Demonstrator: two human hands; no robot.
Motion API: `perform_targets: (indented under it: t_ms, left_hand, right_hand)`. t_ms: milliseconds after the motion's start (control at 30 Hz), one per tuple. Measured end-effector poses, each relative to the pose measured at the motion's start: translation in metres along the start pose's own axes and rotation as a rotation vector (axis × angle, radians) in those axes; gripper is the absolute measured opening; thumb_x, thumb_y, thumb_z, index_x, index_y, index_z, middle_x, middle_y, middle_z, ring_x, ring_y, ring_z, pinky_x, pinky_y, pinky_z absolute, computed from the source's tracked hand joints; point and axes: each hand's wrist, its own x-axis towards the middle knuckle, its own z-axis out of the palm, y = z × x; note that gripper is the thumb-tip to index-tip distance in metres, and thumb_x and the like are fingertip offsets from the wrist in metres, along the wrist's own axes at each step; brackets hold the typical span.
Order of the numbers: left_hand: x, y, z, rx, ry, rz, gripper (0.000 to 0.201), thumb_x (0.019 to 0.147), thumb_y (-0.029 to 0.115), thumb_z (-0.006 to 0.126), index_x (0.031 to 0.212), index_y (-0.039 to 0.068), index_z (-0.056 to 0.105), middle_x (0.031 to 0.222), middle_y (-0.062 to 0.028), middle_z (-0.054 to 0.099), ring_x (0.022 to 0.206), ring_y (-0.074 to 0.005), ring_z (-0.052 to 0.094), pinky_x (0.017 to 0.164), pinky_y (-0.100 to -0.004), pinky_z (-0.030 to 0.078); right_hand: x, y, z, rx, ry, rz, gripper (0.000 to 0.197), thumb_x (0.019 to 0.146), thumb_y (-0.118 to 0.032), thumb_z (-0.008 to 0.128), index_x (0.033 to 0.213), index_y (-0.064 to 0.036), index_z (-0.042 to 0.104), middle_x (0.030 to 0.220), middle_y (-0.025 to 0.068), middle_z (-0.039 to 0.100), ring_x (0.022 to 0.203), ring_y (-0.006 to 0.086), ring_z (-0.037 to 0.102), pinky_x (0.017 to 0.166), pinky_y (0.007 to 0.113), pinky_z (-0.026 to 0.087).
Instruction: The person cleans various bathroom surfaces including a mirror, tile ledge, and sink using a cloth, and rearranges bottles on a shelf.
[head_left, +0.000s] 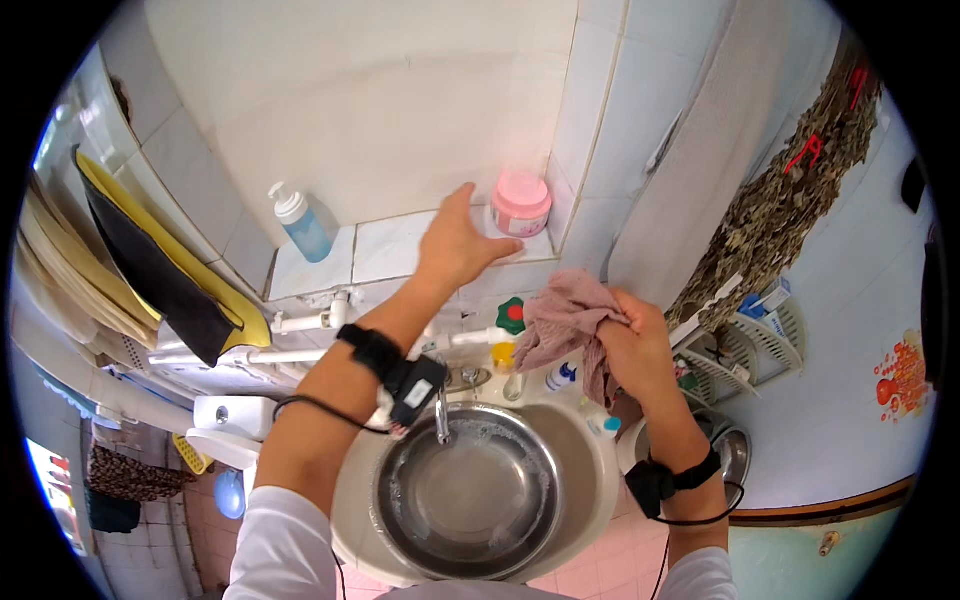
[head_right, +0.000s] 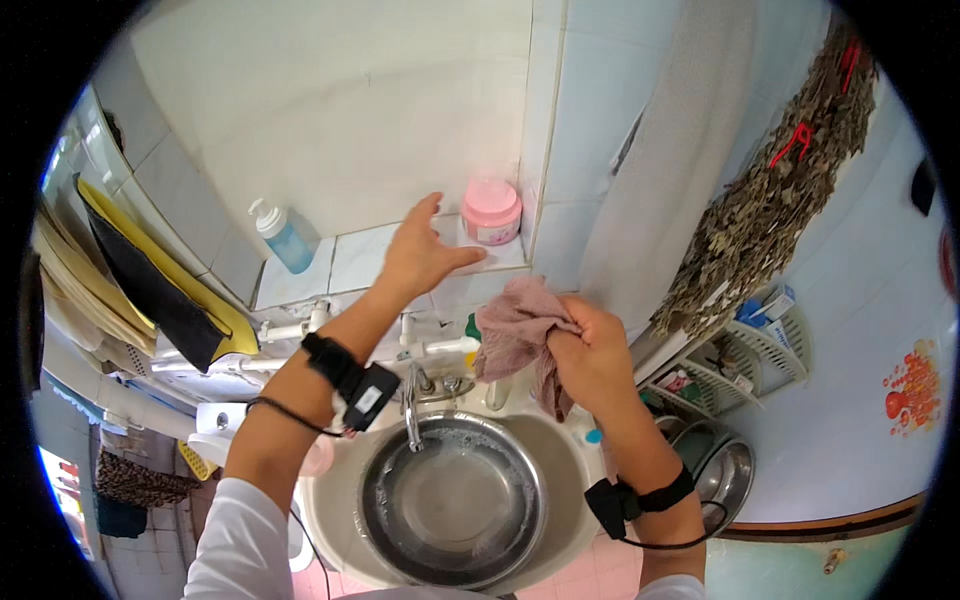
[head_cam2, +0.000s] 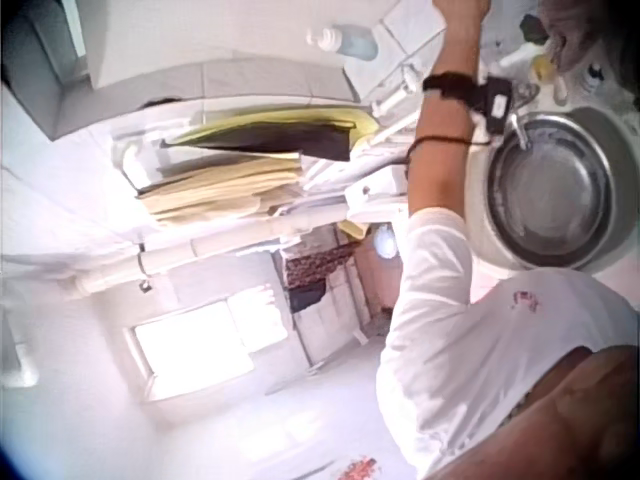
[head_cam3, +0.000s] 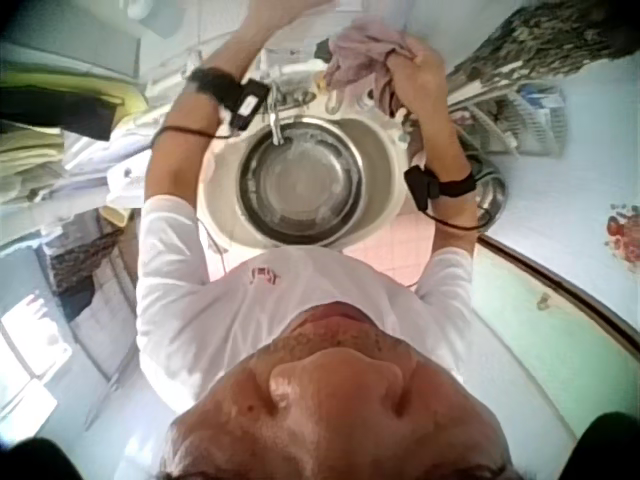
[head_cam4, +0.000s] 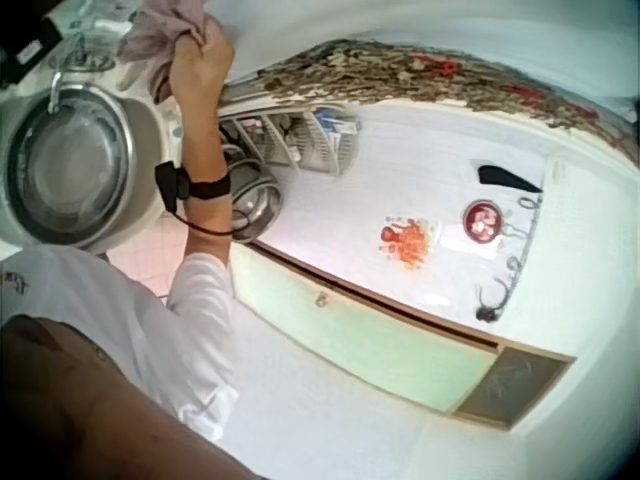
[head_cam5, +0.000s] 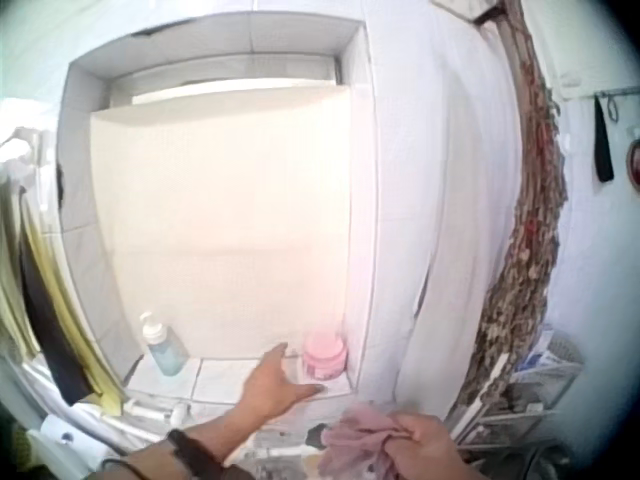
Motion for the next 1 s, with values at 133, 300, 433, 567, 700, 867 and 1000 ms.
perform_targets:
  t_ms: [133, 300, 433, 567, 700, 867, 1000]
  left_hand:
    - [0.021, 0.049, 0.038, -0.02, -0.026, -0.064, 0.109, 0.078, 0.053, 0.108, 0.164, 0.003, 0.064, 0.159, -0.0262, 0.073, 0.138, -0.0433, 0.076, 0.114, -0.0526, 0.064]
    - [0.03, 0.06, 0.026, -0.073, -0.022, -0.168, 0.087, 0.083, 0.053, 0.102, 0.151, 0.008, 0.072, 0.153, -0.0224, 0.075, 0.141, -0.0453, 0.074, 0.116, -0.0536, 0.063]
    - [0.009, 0.046, -0.005, -0.039, 0.027, -0.198, 0.086, 0.083, 0.053, 0.102, 0.151, 0.007, 0.076, 0.154, -0.0213, 0.078, 0.143, -0.0422, 0.075, 0.119, -0.0523, 0.062]
    - [-0.011, 0.025, -0.071, -0.023, 0.088, -0.214, 0.087, 0.084, 0.052, 0.102, 0.153, 0.006, 0.075, 0.151, -0.0215, 0.079, 0.139, -0.0421, 0.077, 0.117, -0.0507, 0.062]
    - [-0.035, -0.003, -0.139, -0.066, 0.154, -0.263, 0.081, 0.086, 0.043, 0.103, 0.152, 0.007, 0.074, 0.146, -0.0194, 0.08, 0.137, -0.0404, 0.078, 0.116, -0.0498, 0.063]
    - [-0.063, -0.046, -0.198, -0.101, 0.131, -0.256, 0.092, 0.084, 0.036, 0.105, 0.162, 0.001, 0.069, 0.153, -0.0223, 0.078, 0.139, -0.0404, 0.078, 0.117, -0.0488, 0.063]
    - [-0.074, -0.078, -0.195, -0.037, 0.232, -0.167, 0.102, 0.085, 0.033, 0.104, 0.17, -0.003, 0.062, 0.159, -0.0213, 0.076, 0.142, -0.0397, 0.077, 0.119, -0.0474, 0.063]
  right_hand:
    - [-0.006, -0.01, -0.014, -0.028, 0.013, -0.006, 0.037, 0.103, 0.004, 0.061, 0.132, 0.0059, 0.083, 0.107, 0.0047, 0.082, 0.099, 0.011, 0.071, 0.09, 0.031, 0.058]
    - [-0.011, -0.032, -0.024, -0.081, 0.063, -0.041, 0.037, 0.1, 0.005, 0.06, 0.129, 0.0053, 0.084, 0.105, 0.0051, 0.082, 0.098, 0.0117, 0.07, 0.09, 0.031, 0.058]
    - [0.002, -0.058, -0.034, -0.096, 0.137, -0.106, 0.035, 0.102, 0.006, 0.061, 0.128, 0.0052, 0.084, 0.106, 0.0046, 0.083, 0.098, 0.0114, 0.072, 0.09, 0.031, 0.059]
    - [0.032, -0.117, -0.036, -0.058, 0.192, -0.2, 0.035, 0.104, 0.005, 0.062, 0.13, 0.0055, 0.085, 0.109, 0.0017, 0.085, 0.1, 0.0103, 0.073, 0.091, 0.03, 0.059]
    - [0.074, -0.21, -0.031, -0.138, 0.355, -0.476, 0.036, 0.106, 0.001, 0.061, 0.133, 0.0052, 0.086, 0.113, 0.0017, 0.085, 0.102, 0.0097, 0.072, 0.093, 0.029, 0.059]
    - [0.158, -0.344, -0.007, -0.623, 0.653, -0.997, 0.037, 0.104, -0.005, 0.066, 0.135, -0.0057, 0.086, 0.122, 0.0115, 0.086, 0.111, 0.0254, 0.079, 0.098, 0.039, 0.061]
    - [0.233, -0.429, -0.003, -1.363, 0.887, -1.465, 0.034, 0.099, -0.013, 0.077, 0.131, -0.0147, 0.087, 0.121, 0.0146, 0.082, 0.115, 0.0333, 0.077, 0.096, 0.045, 0.061]
